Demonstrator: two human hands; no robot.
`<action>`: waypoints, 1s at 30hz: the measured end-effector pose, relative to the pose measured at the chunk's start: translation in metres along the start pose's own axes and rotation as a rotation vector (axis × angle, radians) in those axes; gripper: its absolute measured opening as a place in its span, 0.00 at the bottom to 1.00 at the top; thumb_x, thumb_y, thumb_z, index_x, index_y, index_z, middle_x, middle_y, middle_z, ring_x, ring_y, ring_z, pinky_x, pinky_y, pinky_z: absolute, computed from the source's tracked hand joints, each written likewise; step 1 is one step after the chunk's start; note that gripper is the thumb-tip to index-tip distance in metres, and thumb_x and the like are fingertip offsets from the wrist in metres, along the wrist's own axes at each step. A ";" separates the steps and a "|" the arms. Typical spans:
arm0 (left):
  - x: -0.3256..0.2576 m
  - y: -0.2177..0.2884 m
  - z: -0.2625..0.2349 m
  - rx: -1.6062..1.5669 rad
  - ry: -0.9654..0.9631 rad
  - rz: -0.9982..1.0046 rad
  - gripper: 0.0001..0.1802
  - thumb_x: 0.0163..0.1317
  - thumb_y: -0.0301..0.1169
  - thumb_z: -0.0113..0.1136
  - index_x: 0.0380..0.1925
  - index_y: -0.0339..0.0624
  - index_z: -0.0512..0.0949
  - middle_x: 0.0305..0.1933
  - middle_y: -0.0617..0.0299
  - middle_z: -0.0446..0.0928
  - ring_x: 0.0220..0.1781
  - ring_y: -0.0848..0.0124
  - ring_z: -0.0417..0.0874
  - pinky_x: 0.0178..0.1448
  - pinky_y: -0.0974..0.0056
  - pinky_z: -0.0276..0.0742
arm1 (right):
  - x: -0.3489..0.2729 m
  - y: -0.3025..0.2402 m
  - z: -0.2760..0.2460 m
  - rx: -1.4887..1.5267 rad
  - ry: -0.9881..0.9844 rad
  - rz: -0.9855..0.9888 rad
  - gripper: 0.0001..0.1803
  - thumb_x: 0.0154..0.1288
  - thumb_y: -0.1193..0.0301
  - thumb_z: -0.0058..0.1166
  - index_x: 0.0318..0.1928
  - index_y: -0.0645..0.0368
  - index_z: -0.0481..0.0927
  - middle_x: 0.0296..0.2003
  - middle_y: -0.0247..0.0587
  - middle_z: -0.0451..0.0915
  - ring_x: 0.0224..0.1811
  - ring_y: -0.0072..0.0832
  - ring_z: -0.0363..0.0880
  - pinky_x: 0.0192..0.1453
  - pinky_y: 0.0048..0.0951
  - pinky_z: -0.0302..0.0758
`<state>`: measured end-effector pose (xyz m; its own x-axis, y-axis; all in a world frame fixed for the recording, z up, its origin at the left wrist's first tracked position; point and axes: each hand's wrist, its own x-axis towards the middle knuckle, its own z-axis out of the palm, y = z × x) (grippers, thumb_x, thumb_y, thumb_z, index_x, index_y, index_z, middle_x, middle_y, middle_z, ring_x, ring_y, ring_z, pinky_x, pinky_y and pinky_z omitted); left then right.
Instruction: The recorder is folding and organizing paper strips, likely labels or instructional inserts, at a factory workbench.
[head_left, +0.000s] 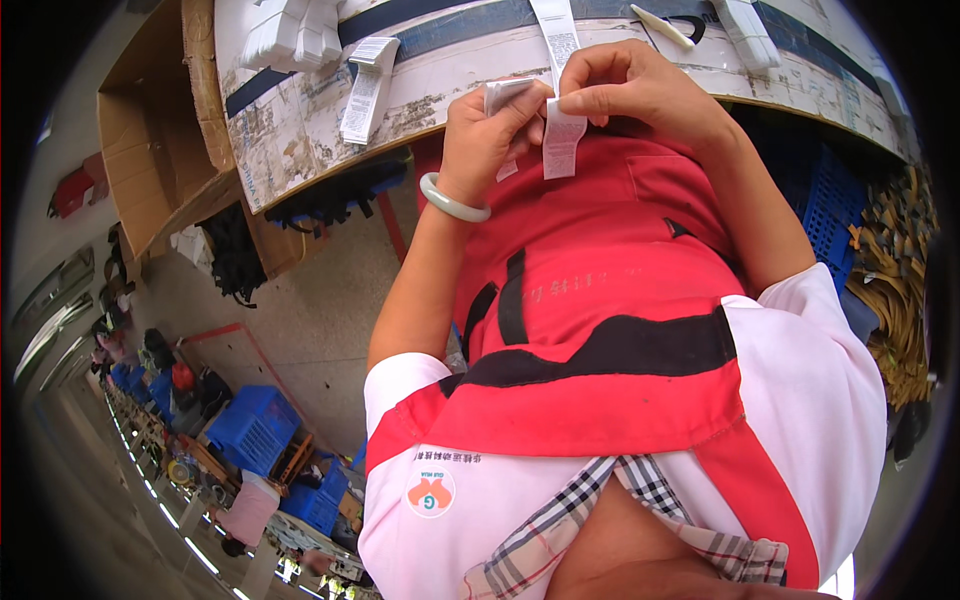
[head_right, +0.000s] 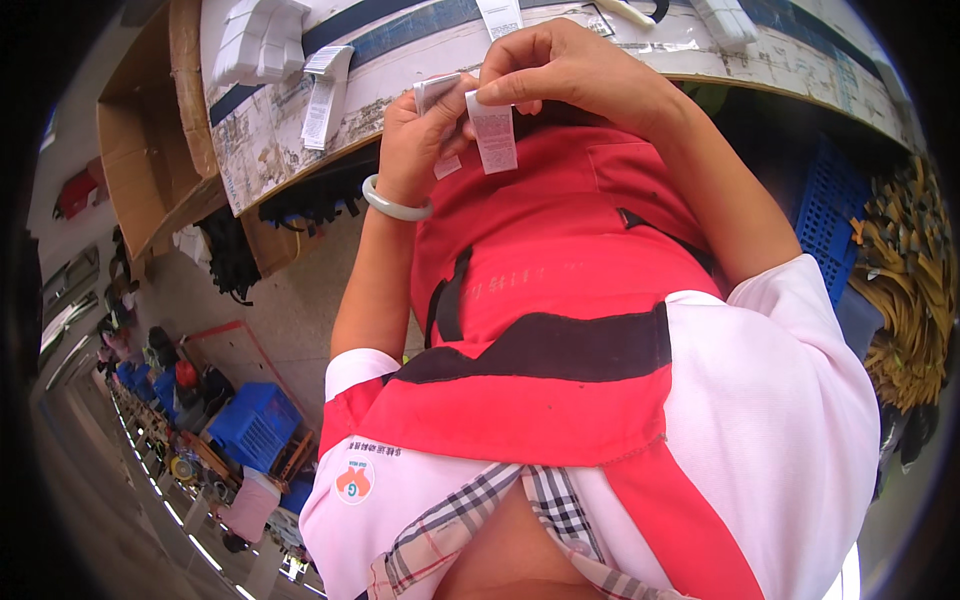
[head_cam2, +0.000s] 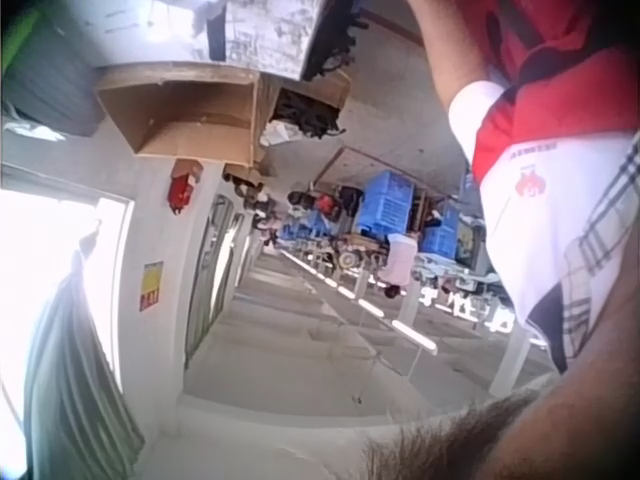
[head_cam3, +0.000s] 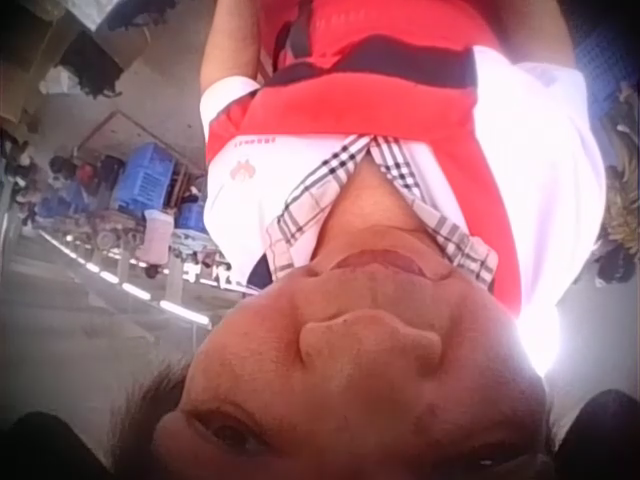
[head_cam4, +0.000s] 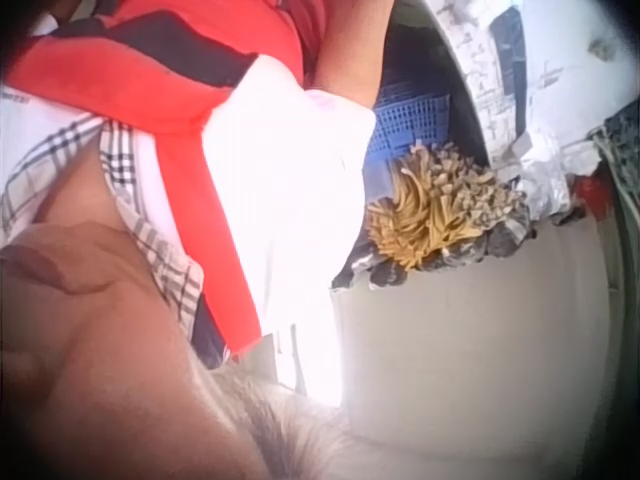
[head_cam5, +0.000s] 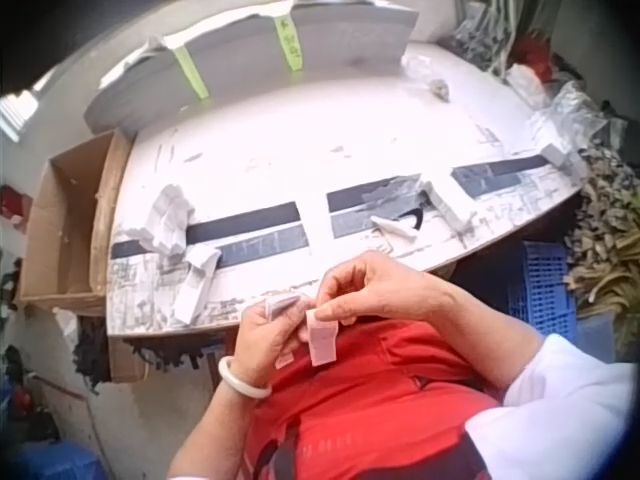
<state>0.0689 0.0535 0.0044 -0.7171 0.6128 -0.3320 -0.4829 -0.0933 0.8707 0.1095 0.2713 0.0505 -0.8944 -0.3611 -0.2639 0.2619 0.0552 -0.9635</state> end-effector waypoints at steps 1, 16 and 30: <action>-0.001 -0.002 -0.002 0.001 0.005 -0.001 0.13 0.67 0.36 0.63 0.40 0.35 0.83 0.27 0.64 0.80 0.23 0.80 0.76 0.27 0.75 0.71 | -0.004 -0.004 0.000 0.090 -0.135 -0.004 0.08 0.67 0.71 0.60 0.37 0.64 0.82 0.29 0.33 0.80 0.32 0.16 0.77 0.39 0.19 0.75; -0.043 -0.040 0.021 -0.342 -0.182 -0.161 0.12 0.73 0.37 0.53 0.43 0.38 0.75 0.31 0.64 0.76 0.30 0.72 0.81 0.34 0.70 0.78 | -0.029 0.032 0.046 -0.449 0.267 -0.262 0.16 0.70 0.69 0.56 0.55 0.58 0.78 0.39 0.35 0.77 0.36 0.21 0.77 0.46 0.23 0.75; -0.050 -0.054 0.028 -0.213 -0.136 -0.115 0.11 0.73 0.34 0.53 0.38 0.37 0.77 0.28 0.63 0.78 0.29 0.74 0.79 0.33 0.69 0.75 | -0.045 0.033 0.062 -0.713 0.087 -0.200 0.30 0.65 0.59 0.59 0.65 0.51 0.69 0.56 0.46 0.72 0.57 0.45 0.72 0.61 0.40 0.70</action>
<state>0.1451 0.0496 -0.0158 -0.5840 0.7275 -0.3602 -0.6626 -0.1708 0.7292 0.1811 0.2320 0.0330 -0.9337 -0.3539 -0.0541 -0.1810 0.5971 -0.7815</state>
